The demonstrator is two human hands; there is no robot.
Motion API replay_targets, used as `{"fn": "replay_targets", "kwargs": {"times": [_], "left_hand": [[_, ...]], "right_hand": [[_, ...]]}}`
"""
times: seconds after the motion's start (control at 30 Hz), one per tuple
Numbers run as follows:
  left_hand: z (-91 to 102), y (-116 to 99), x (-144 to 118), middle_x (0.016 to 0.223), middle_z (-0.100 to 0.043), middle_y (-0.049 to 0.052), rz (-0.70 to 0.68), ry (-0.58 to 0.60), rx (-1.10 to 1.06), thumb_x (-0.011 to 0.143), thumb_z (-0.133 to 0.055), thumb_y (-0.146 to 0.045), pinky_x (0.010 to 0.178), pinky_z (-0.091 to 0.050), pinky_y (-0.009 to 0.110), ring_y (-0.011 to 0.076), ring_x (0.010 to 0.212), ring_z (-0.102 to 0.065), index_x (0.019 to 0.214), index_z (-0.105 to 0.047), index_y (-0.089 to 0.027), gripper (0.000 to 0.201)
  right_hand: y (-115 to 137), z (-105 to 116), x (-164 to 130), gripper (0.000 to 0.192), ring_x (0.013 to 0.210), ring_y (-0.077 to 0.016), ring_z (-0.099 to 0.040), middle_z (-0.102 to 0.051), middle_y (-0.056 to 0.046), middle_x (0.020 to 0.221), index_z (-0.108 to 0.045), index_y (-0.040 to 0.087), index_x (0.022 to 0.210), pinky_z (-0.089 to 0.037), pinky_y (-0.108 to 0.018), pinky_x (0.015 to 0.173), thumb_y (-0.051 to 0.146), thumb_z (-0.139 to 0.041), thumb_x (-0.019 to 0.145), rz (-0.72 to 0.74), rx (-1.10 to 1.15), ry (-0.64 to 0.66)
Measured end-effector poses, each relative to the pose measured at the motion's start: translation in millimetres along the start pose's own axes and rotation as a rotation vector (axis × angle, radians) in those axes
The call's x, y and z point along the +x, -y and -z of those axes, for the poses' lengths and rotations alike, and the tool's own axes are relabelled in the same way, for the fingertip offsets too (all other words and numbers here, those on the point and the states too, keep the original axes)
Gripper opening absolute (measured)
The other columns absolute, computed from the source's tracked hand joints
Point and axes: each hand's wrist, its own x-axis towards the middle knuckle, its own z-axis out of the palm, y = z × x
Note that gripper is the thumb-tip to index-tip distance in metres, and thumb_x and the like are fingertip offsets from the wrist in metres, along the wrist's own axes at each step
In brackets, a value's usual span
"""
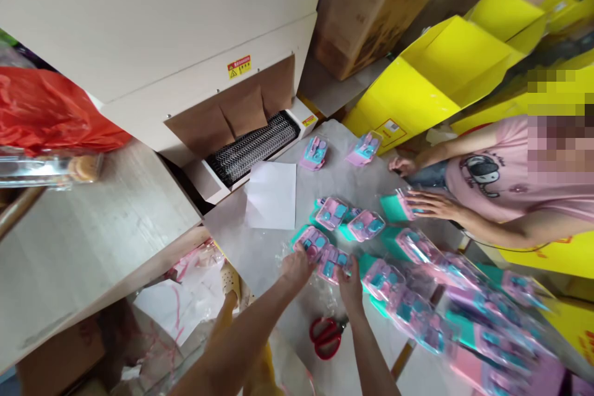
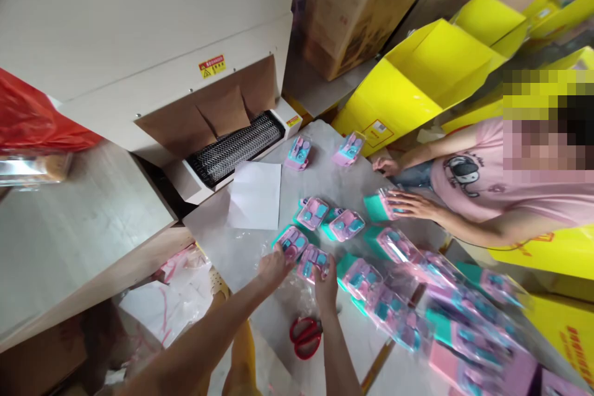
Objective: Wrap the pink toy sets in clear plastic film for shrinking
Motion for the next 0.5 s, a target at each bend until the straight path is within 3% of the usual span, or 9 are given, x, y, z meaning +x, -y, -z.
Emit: {"fn": "replay_targets", "kwargs": {"times": [0.17,0.27,0.37,0.5], "left_hand": [[1.6,-23.3,15.0,0.094,-0.069,0.017,0.006,-0.016,-0.063,0.085,-0.052,-0.047,0.074,-0.053,0.032,0.0269,0.092,-0.067,0.134,-0.039,-0.005,0.065],[2.9,-36.3,22.4,0.097,-0.069,0.018,0.012,-0.006,-0.092,0.086,-0.052,-0.043,0.077,-0.053,0.032,0.0274,0.094,-0.066,0.135,-0.035,-0.002,0.066],[3.8,-42.5,28.7,0.101,-0.068,0.019,0.001,0.001,-0.112,0.087,-0.053,-0.036,0.078,-0.052,0.03,0.0266,0.096,-0.065,0.135,-0.035,-0.001,0.062],[6.0,-46.3,36.5,0.103,-0.067,0.019,-0.019,0.013,-0.123,0.086,-0.053,-0.033,0.08,-0.052,0.03,0.0273,0.098,-0.065,0.134,-0.037,-0.002,0.06]], "right_hand": [[4.7,-1.6,25.5,0.081,0.111,-0.0316,-0.053,-0.052,-0.019,0.125,-0.041,0.011,0.131,-0.043,-0.045,0.091,0.067,-0.041,0.071,0.068,-0.048,-0.165],[13.1,-9.1,29.7,0.094,0.116,-0.0368,-0.046,-0.045,-0.027,0.128,-0.034,0.003,0.134,-0.039,-0.051,0.093,0.073,-0.034,0.072,0.105,-0.068,-0.273],[15.7,-19.0,27.8,0.105,0.122,-0.0412,-0.038,-0.043,-0.031,0.128,-0.035,-0.002,0.133,-0.031,-0.056,0.097,0.08,-0.033,0.068,0.182,-0.136,-0.345],[5.7,-24.7,34.6,0.1,0.117,-0.041,-0.041,-0.047,-0.03,0.123,-0.036,0.0,0.134,-0.032,-0.057,0.094,0.079,-0.023,0.074,0.263,-0.323,-0.422]]}}
